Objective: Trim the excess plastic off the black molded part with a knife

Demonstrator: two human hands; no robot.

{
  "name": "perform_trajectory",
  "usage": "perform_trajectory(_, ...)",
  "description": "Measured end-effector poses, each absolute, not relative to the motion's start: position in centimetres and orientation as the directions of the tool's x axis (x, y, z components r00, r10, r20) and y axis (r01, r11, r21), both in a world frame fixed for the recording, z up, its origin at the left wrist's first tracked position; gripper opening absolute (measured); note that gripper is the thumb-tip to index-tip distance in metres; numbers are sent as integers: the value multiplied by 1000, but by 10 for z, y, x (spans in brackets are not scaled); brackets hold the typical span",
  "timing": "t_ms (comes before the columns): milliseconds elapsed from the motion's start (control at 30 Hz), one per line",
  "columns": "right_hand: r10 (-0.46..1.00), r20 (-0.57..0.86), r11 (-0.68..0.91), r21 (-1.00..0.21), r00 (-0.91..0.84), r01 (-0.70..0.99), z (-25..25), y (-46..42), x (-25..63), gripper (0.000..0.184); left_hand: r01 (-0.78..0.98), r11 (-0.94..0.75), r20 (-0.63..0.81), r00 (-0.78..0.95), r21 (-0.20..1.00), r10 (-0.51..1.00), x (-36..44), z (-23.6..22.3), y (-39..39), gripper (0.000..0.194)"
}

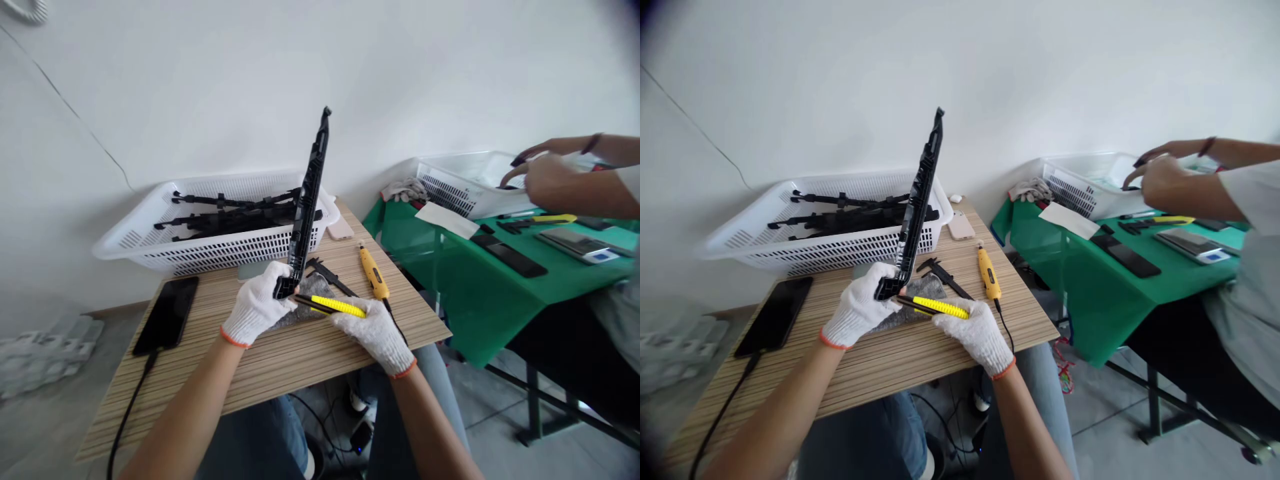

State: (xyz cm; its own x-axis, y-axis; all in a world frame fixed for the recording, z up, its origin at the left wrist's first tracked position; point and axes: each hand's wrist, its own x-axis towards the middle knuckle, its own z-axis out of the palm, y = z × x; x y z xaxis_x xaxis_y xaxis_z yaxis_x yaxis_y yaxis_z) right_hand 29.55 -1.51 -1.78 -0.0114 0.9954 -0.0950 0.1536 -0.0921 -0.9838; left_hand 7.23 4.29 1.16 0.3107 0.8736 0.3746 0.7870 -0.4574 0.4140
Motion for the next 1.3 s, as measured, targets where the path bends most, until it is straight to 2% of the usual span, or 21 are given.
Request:
perform_trajectory(100,995,-77,-83,-992,64,99,-17,-15,295,50,785,-437,433,241,439,868,77,10,41,25)
perform_trajectory(233,994,-108,-107,-990,-16,89,-14,-16,293,49,770,-457,417,273,445,867,81,10,39,25)
perform_trajectory(567,993,-119,-118,-985,-1,126,-12,-17,291,47,902,-360,318,277,240,907,79,11,40,35)
perform_trajectory(867,1000,-2,-4,-988,13,151,-14,-19,292,43,921,-333,282,272,202,920,82,15,39,37)
perform_trajectory(1000,1000,10,14,-987,-27,160,-20,-20,292,41,941,-313,279,270,125,922,82,17,38,33)
perform_trajectory(1133,991,134,123,-942,16,314,-25,-23,291,38,953,-296,271,269,63,924,83,22,38,32)
perform_trajectory(1300,975,223,177,-772,1,610,-24,-27,287,38,953,-300,253,281,36,926,86,27,35,23)
